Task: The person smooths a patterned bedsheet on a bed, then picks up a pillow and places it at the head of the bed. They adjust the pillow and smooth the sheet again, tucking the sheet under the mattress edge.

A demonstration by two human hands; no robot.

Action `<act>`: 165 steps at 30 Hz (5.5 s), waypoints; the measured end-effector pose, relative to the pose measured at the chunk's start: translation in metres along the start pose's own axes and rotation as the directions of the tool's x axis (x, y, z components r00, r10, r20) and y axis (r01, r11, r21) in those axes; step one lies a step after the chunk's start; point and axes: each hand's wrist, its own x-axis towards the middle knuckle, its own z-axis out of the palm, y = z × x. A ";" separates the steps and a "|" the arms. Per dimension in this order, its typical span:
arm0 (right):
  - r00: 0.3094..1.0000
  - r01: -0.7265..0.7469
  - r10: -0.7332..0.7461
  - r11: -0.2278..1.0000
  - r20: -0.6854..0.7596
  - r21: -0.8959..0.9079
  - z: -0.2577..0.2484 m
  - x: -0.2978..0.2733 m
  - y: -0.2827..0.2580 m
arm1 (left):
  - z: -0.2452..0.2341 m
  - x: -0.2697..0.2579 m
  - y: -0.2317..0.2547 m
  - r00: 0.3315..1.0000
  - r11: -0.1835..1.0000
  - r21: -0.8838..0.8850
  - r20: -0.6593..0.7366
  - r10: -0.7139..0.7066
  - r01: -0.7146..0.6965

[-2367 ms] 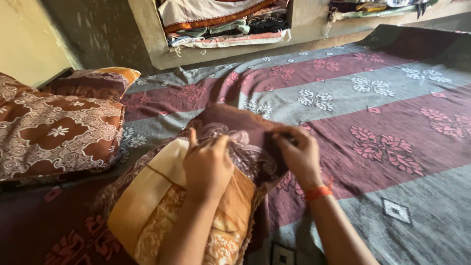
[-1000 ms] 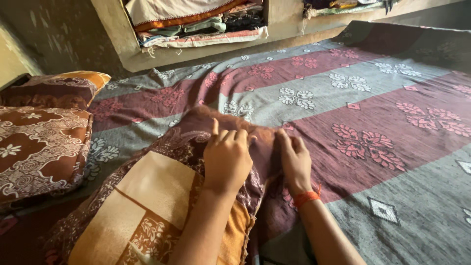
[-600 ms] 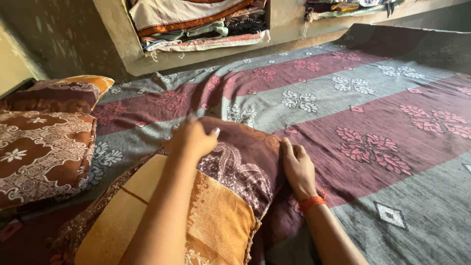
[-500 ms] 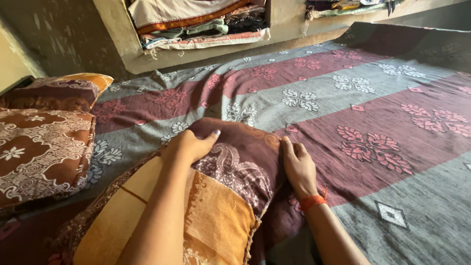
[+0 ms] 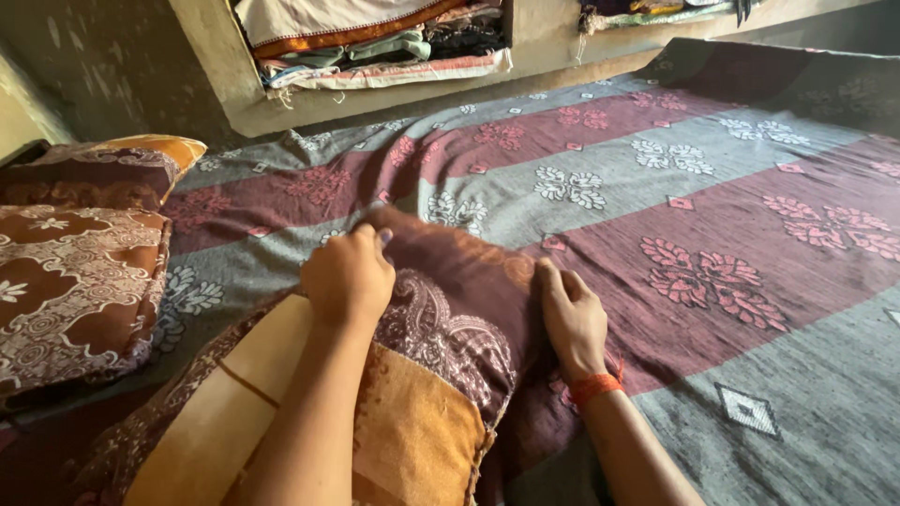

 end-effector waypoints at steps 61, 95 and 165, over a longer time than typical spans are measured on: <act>0.510 0.810 -0.793 0.573 0.333 0.124 -0.002 -0.073 -0.087 | -0.108 -0.137 -0.105 0.850 0.990 0.086 -0.509 0.137 -0.108; 0.605 0.735 -0.715 0.671 0.349 0.101 0.007 -0.091 -0.089 | -0.114 -0.154 -0.159 0.904 0.946 -0.145 -0.285 -0.319 0.289; 0.607 0.792 -0.483 0.431 0.631 -0.432 0.065 -0.066 -0.136 | -0.100 -0.150 -0.078 0.977 0.947 -0.242 -0.082 0.199 -0.213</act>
